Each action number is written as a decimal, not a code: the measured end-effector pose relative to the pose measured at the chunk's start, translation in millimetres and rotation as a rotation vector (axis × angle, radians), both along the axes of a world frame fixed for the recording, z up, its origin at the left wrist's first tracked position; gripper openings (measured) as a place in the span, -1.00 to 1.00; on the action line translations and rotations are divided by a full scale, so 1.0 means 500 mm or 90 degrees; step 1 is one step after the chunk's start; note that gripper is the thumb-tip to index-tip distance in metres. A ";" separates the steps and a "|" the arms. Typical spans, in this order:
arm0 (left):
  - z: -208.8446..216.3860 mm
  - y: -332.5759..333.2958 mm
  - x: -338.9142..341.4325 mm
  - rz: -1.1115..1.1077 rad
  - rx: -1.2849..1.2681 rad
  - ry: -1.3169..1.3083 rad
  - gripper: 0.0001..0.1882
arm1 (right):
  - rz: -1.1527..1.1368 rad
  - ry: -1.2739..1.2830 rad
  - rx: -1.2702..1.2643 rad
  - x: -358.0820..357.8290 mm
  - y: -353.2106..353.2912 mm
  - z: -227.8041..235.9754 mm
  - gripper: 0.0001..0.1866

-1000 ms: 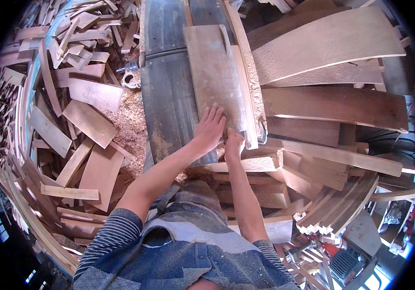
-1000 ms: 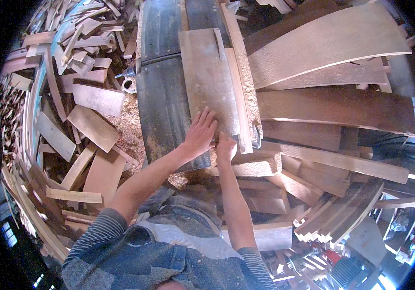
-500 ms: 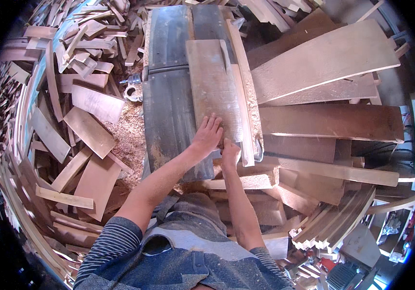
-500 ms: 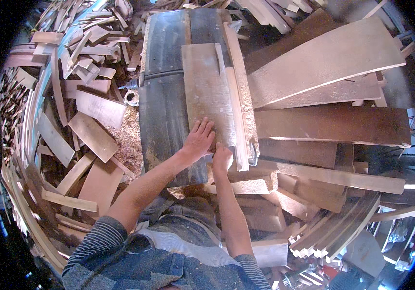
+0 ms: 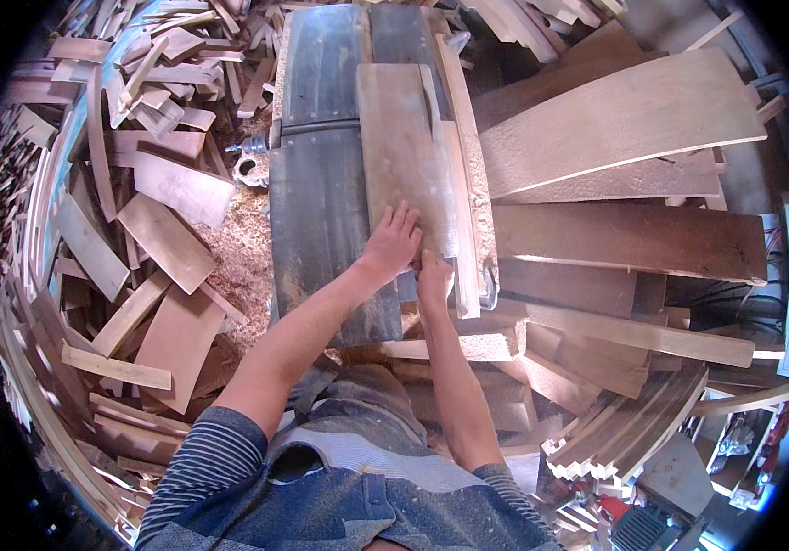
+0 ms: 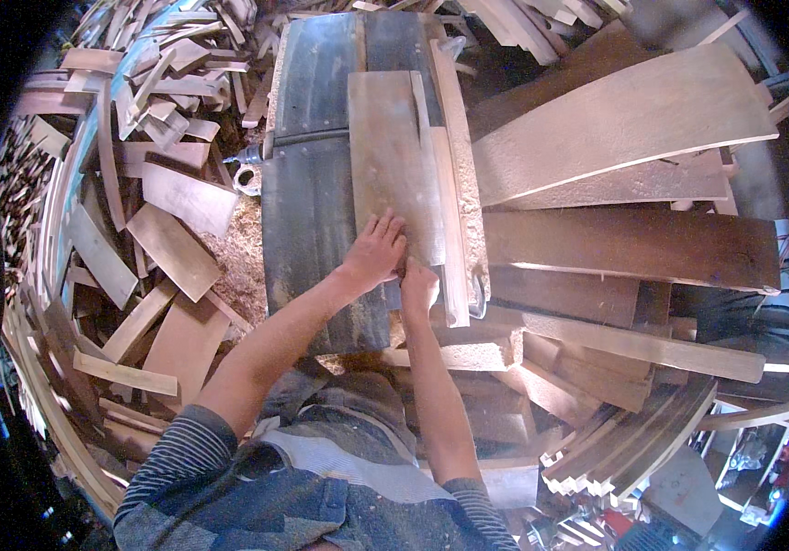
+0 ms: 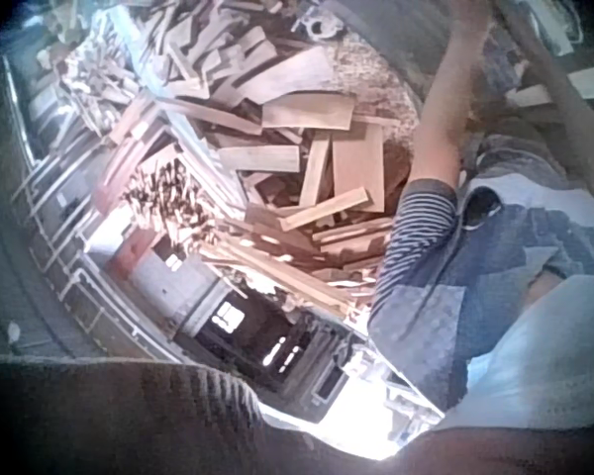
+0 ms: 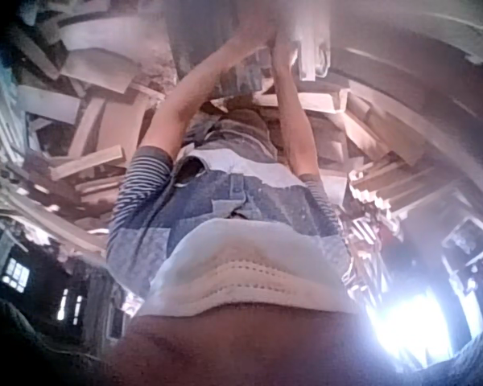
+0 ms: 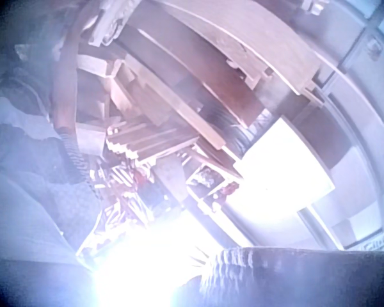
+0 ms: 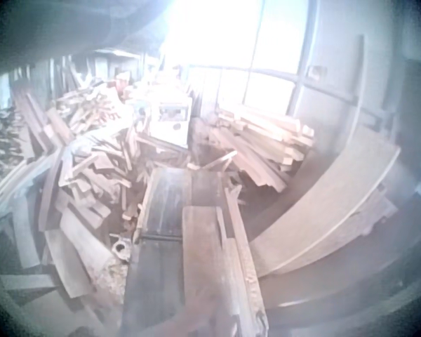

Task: The person picks up wood slabs from a pile, feeds them through a stationary woodworking machine, and stacks the processed pieces.

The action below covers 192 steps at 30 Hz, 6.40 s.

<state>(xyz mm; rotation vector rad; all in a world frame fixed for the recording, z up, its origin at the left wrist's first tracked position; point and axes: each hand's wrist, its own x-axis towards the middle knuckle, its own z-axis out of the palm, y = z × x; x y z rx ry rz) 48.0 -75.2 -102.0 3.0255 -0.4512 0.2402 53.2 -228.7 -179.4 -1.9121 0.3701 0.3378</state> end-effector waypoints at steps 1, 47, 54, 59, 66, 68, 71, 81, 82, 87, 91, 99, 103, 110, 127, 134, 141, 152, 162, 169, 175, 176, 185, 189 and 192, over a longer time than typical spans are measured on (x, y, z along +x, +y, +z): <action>-0.002 0.000 0.005 0.000 0.009 -0.005 -0.25 | 0.009 -0.013 -0.013 0.007 0.000 -0.011 -0.65; -0.013 0.092 0.148 0.017 0.073 0.022 -0.22 | -0.048 -0.020 0.087 0.138 0.126 0.059 -0.59; -0.011 0.110 0.161 0.015 0.095 0.044 -0.30 | 0.021 0.025 -0.004 0.162 0.136 0.053 -0.55; -0.013 0.104 0.185 0.007 0.108 0.043 -0.20 | 0.066 -0.034 -0.024 0.181 0.110 0.036 -0.59; 0.022 0.140 0.185 0.014 0.114 0.074 -0.20 | 0.152 -0.404 -0.255 0.195 -0.014 0.129 -0.79; 0.018 0.135 0.198 0.003 0.113 0.092 -0.18 | 0.189 -0.501 -0.279 0.214 -0.044 0.134 -0.82; 0.022 0.131 0.210 -0.005 0.119 0.096 -0.16 | 0.249 -0.606 -0.305 0.252 -0.054 0.130 -0.87; 0.019 0.145 0.209 -0.037 0.121 0.026 -0.09 | 0.312 -0.601 -0.316 0.266 -0.034 0.117 -0.90; 0.014 0.149 0.208 -0.039 0.116 0.021 -0.08 | 0.302 -0.596 -0.323 0.264 -0.029 0.117 -0.90; 0.008 0.153 0.203 -0.046 0.131 -0.021 -0.13 | 0.280 -0.613 -0.329 0.265 -0.023 0.114 -0.92; 0.019 0.140 0.207 -0.019 0.122 0.005 -0.17 | 0.279 -0.619 -0.338 0.266 -0.020 0.108 -0.91; 0.009 0.136 0.204 -0.015 0.102 -0.055 -0.23 | 0.266 -0.626 -0.350 0.263 -0.018 0.101 -0.90; -0.006 0.137 0.210 -0.010 0.070 -0.065 -0.23 | 0.266 -0.634 -0.342 0.268 -0.017 0.099 -0.89; -0.018 0.146 0.233 -0.003 0.048 -0.084 -0.24 | 0.272 -0.627 -0.365 0.289 -0.002 0.098 -0.90; -0.026 0.185 0.303 0.017 0.072 -0.047 -0.25 | 0.265 -0.602 -0.334 0.351 0.044 0.105 -0.95; -0.031 0.201 0.325 0.019 0.064 -0.044 -0.24 | 0.275 -0.598 -0.320 0.375 0.052 0.104 -0.92; -0.015 0.211 0.342 0.021 0.068 -0.046 -0.26 | 0.271 -0.584 -0.329 0.399 0.062 0.096 -0.89; -0.009 0.229 0.362 0.011 0.059 -0.067 -0.29 | 0.281 -0.586 -0.318 0.420 0.079 0.105 -0.93; -0.014 0.251 0.401 0.005 0.057 -0.087 -0.31 | 0.297 -0.570 -0.299 0.460 0.093 0.106 -0.92; 0.006 0.307 0.466 -0.011 0.041 -0.060 -0.33 | 0.364 -0.593 -0.334 0.559 0.140 0.126 -0.93; 0.029 0.380 0.573 -0.032 0.032 -0.019 -0.33 | 0.425 -0.571 -0.460 0.743 0.229 0.123 -0.91; 0.038 0.394 0.590 -0.035 0.029 -0.010 -0.33 | 0.419 -0.572 -0.474 0.775 0.240 0.124 -0.91; 0.010 0.634 0.636 0.042 0.002 -0.036 -0.28 | 0.514 -0.405 -0.462 0.990 0.320 0.157 -0.73; -0.003 0.736 0.597 0.072 -0.039 -0.018 -0.15 | 0.529 -0.307 -0.582 1.003 0.394 0.189 -0.52; -0.011 0.792 0.556 0.111 -0.052 -0.028 -0.16 | 0.516 -0.242 -0.684 0.995 0.439 0.201 -0.48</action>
